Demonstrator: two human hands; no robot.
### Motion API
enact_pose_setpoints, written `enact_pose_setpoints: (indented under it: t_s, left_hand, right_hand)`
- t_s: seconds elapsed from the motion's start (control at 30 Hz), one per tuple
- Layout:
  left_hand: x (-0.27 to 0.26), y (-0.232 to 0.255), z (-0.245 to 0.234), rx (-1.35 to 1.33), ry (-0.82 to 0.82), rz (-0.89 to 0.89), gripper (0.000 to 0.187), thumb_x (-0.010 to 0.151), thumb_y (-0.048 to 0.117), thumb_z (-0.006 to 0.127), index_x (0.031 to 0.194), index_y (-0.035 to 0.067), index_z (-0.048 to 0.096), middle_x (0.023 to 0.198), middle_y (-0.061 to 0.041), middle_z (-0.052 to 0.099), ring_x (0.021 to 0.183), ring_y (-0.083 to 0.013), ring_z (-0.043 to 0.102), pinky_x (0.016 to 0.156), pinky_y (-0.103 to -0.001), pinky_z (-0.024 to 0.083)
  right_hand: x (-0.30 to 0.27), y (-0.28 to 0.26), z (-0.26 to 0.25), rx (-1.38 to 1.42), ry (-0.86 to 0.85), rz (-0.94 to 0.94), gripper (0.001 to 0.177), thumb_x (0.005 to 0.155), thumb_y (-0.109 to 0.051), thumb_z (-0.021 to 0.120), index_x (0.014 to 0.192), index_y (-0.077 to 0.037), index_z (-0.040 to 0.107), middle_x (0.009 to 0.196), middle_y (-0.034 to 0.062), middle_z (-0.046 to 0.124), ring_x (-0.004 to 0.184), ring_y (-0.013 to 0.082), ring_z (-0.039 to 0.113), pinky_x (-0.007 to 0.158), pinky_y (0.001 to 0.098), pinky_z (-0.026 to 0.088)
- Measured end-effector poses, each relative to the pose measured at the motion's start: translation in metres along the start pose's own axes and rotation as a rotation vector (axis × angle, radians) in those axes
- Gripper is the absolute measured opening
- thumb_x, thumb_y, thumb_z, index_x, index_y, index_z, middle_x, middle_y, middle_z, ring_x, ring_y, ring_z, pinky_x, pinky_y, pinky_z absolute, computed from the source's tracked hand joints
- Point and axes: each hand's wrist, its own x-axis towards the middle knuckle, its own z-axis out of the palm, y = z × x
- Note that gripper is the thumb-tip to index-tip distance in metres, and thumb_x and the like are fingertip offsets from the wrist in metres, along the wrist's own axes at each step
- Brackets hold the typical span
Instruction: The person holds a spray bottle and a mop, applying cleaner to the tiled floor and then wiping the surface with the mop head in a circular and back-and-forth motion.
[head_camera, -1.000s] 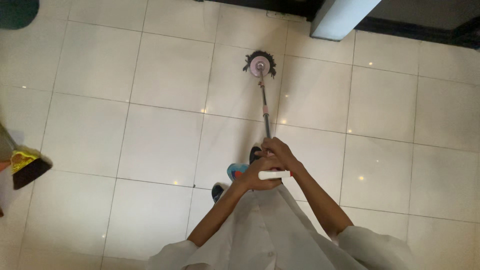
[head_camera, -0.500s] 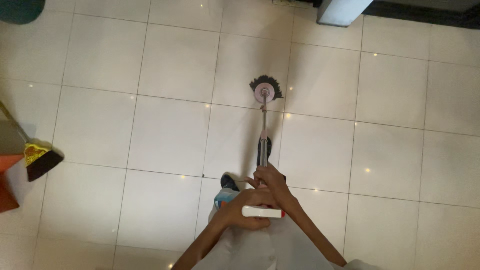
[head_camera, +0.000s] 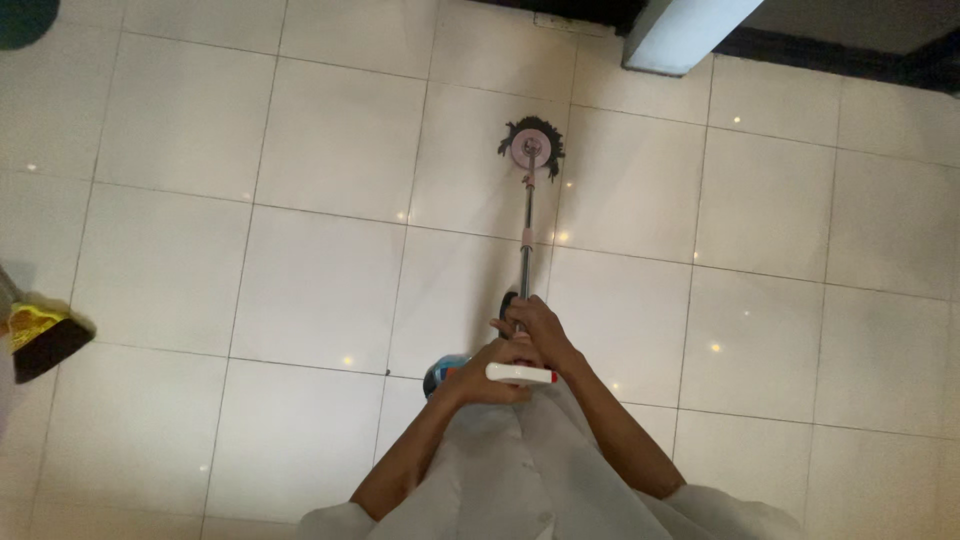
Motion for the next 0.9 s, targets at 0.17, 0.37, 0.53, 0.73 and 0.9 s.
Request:
enact_pose_setpoints:
  t_s: [0.17, 0.37, 0.53, 0.73, 0.9]
  left_hand:
    - [0.045, -0.005, -0.009, -0.027, 0.049, 0.032, 0.029, 0.069, 0.007, 0.075, 0.098, 0.007, 0.07, 0.089, -0.004, 0.069, 0.079, -0.0182, 0.066, 0.07, -0.033, 0.053]
    - [0.033, 0.024, -0.002, -0.01, 0.136, 0.122, 0.025, 0.075, 0.006, 0.067, 0.099, 0.008, 0.071, 0.082, -0.004, 0.069, 0.073, -0.0199, 0.064, 0.066, -0.034, 0.051]
    - [-0.028, 0.063, 0.004, -0.012, 0.007, 0.004, 0.035, 0.072, 0.011, 0.07, 0.107, 0.009, 0.071, 0.084, -0.005, 0.069, 0.072, -0.0202, 0.064, 0.065, -0.034, 0.05]
    - [-0.106, 0.091, 0.017, 0.019, -0.163, -0.04, 0.037, 0.069, 0.017, 0.074, 0.106, 0.012, 0.073, 0.093, -0.003, 0.07, 0.082, -0.0186, 0.069, 0.071, -0.035, 0.055]
    - [-0.112, 0.076, 0.024, 0.087, -0.192, 0.046, 0.027, 0.068, 0.018, 0.078, 0.094, 0.011, 0.073, 0.089, -0.005, 0.068, 0.082, -0.0207, 0.068, 0.072, -0.035, 0.052]
  right_hand:
    - [0.031, 0.062, -0.013, 0.182, -0.098, 0.062, 0.02, 0.083, -0.008, 0.07, 0.07, -0.008, 0.054, 0.076, 0.0068, 0.056, 0.073, 0.0254, 0.053, 0.073, 0.0371, 0.052]
    - [0.021, 0.014, -0.035, -0.012, 0.018, 0.009, 0.029, 0.082, -0.017, 0.078, 0.07, -0.004, 0.054, 0.071, 0.0082, 0.056, 0.07, 0.0255, 0.049, 0.063, 0.0402, 0.045]
    - [-0.007, -0.066, -0.029, -0.025, -0.023, 0.113, 0.04, 0.082, -0.029, 0.083, 0.062, -0.009, 0.055, 0.067, 0.0047, 0.057, 0.067, 0.023, 0.05, 0.056, 0.0404, 0.043]
    - [-0.081, -0.124, 0.006, 0.061, -0.038, 0.049, 0.026, 0.075, -0.012, 0.078, 0.067, -0.009, 0.054, 0.072, 0.0048, 0.056, 0.072, 0.0222, 0.05, 0.067, 0.0373, 0.045]
    - [-0.097, -0.113, 0.027, 0.046, -0.014, 0.035, 0.028, 0.075, -0.008, 0.079, 0.068, -0.005, 0.052, 0.074, 0.0062, 0.054, 0.078, 0.0256, 0.048, 0.067, 0.0379, 0.043]
